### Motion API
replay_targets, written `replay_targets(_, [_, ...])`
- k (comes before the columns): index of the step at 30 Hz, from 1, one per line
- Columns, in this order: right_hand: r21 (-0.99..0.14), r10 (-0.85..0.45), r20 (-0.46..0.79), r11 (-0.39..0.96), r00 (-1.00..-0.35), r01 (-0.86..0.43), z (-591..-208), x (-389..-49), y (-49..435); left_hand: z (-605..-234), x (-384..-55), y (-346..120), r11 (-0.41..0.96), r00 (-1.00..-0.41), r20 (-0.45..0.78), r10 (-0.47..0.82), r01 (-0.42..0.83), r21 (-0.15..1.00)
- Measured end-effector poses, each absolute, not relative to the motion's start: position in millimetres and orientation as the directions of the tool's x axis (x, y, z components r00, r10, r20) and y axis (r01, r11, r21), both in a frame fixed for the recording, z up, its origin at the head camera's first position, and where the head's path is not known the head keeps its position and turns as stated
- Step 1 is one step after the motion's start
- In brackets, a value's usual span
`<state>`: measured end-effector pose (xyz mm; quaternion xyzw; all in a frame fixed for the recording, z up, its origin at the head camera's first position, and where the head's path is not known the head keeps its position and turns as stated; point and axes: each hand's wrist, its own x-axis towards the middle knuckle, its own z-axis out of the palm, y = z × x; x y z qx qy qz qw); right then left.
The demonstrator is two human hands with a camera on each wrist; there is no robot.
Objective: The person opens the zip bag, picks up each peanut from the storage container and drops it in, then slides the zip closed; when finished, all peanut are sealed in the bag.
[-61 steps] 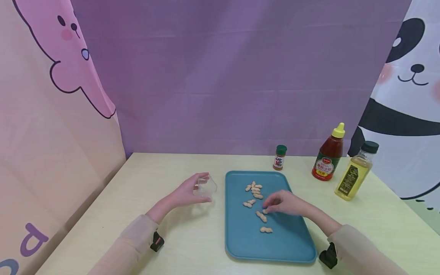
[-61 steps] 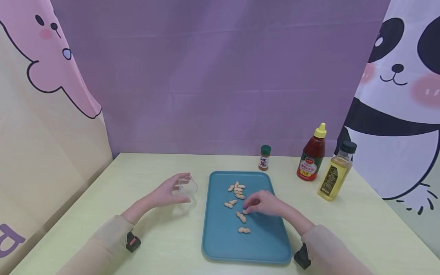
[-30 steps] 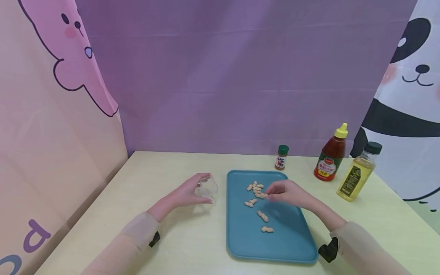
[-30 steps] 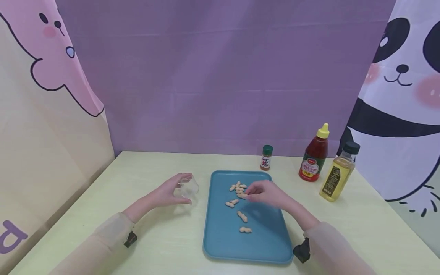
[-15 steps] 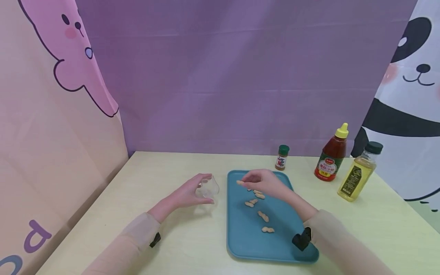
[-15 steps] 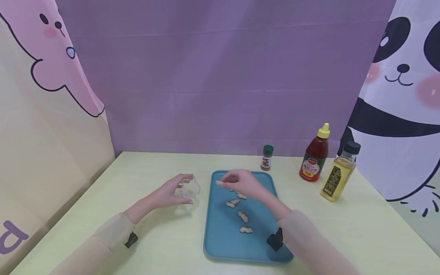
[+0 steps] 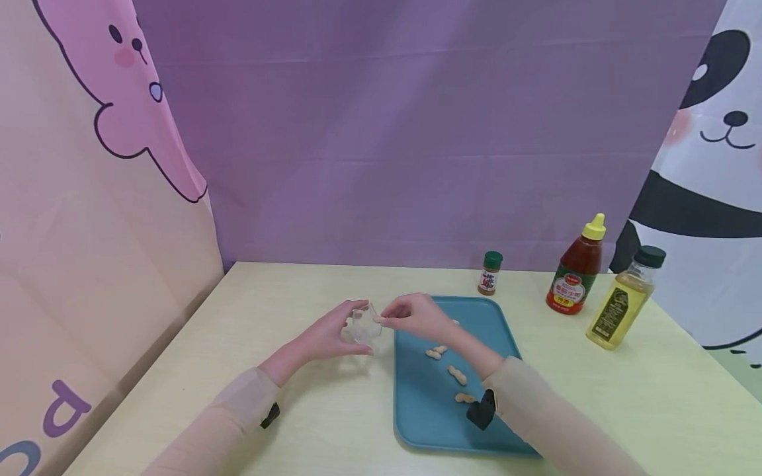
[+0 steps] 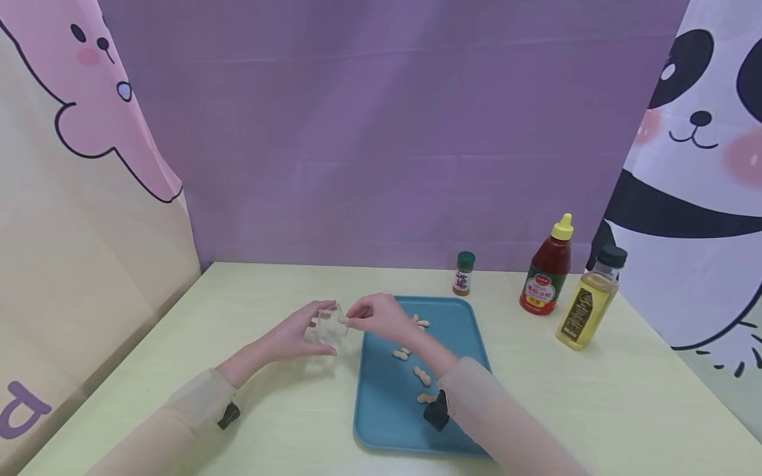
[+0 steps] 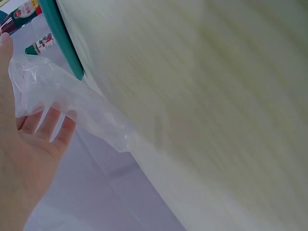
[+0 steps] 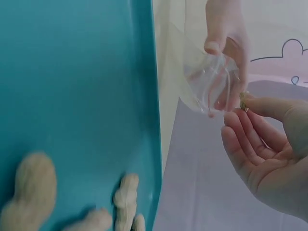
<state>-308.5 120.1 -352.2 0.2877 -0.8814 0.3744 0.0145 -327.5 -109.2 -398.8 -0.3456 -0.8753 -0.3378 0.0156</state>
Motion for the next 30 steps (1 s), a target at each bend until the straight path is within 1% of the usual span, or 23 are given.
replay_targets(6, [-0.667, -0.460, 0.209, 0.578, -0.863, -0.470, -357, -312, 107, -398, -328, -109, 0.525, -0.764, 0.282, 0.581, 0.616, 0.588])
replay_targets(11, [-0.674, -0.431, 0.201, 0.591, -0.880, -0.443, -359, -312, 101, -399, -328, -109, 0.508, -0.751, 0.320, 0.578, 0.637, 0.580])
replay_targets(19, [-0.680, -0.402, 0.218, 0.591, -0.889, -0.434, -360, -311, 100, -399, -329, -110, 0.503, -0.736, 0.367, 0.568, 0.664, 0.553])
replay_targets(25, [-0.688, -0.386, 0.237, 0.581, -0.891, -0.435, -361, -309, 106, -397, -327, -108, 0.495, -0.734, 0.373, 0.568, 0.666, 0.558])
replay_targets(30, [-0.677, -0.385, 0.253, 0.585, -0.888, -0.447, -354, -303, 116, -397, -327, -108, 0.499, -0.740, 0.367, 0.564, 0.660, 0.562])
